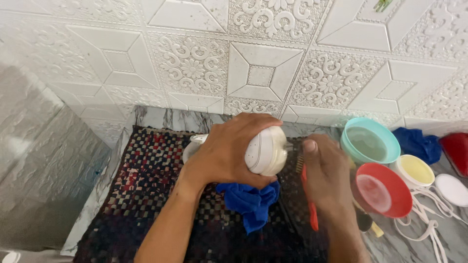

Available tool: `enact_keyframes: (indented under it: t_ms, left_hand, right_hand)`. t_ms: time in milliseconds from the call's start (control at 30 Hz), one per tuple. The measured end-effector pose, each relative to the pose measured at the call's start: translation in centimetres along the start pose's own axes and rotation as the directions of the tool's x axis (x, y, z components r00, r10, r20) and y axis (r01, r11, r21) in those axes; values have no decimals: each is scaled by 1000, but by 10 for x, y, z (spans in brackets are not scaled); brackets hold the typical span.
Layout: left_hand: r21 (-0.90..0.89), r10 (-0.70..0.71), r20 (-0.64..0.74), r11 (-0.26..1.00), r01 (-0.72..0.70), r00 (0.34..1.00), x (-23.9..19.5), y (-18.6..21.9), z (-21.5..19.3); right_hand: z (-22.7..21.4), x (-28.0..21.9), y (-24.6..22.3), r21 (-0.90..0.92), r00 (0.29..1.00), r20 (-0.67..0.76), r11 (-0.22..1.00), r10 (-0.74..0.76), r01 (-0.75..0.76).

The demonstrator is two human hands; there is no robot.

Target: The person scrubs a white sneaker with a brush and wipes it with a blue cloth. They rotate the shoe to clean different sides, including the sole and upper, while using a blue cloth to wipe away residue.

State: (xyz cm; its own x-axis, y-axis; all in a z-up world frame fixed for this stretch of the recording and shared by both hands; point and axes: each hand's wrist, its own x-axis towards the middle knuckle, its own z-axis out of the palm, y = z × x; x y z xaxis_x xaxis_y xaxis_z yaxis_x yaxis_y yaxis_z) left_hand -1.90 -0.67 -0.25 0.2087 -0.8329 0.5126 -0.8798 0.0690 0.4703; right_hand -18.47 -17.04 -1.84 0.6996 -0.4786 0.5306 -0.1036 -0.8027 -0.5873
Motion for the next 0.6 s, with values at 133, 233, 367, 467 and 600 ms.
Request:
enact_keyframes:
  t_ms: [133,233,367,467,600]
  left_hand:
    - [-11,45,-23,999,-45,999,-2,-4,3]
    - [-5,48,-51,999,-48,998,1,-2,4]
    - [17,18,10,1000,-18,1000,2,1,4]
    - [28,49,-10,998,-48,999,-2,-1,0]
    - [50,-14,21,999,13,1000,1,4,-2]
  right_hand:
    - [1,-8,-10,-12,995,21,995,-98,98]
    - [5,-14,2,-9,997,-25,998,68,-68]
    - [5,-16,-7,67,998,-60,998,-1,5]
    - [8,-25,14,-35,999,-41,999,5,-6]
    - [-58,-28,14,-189,904,47,893,424,-409]
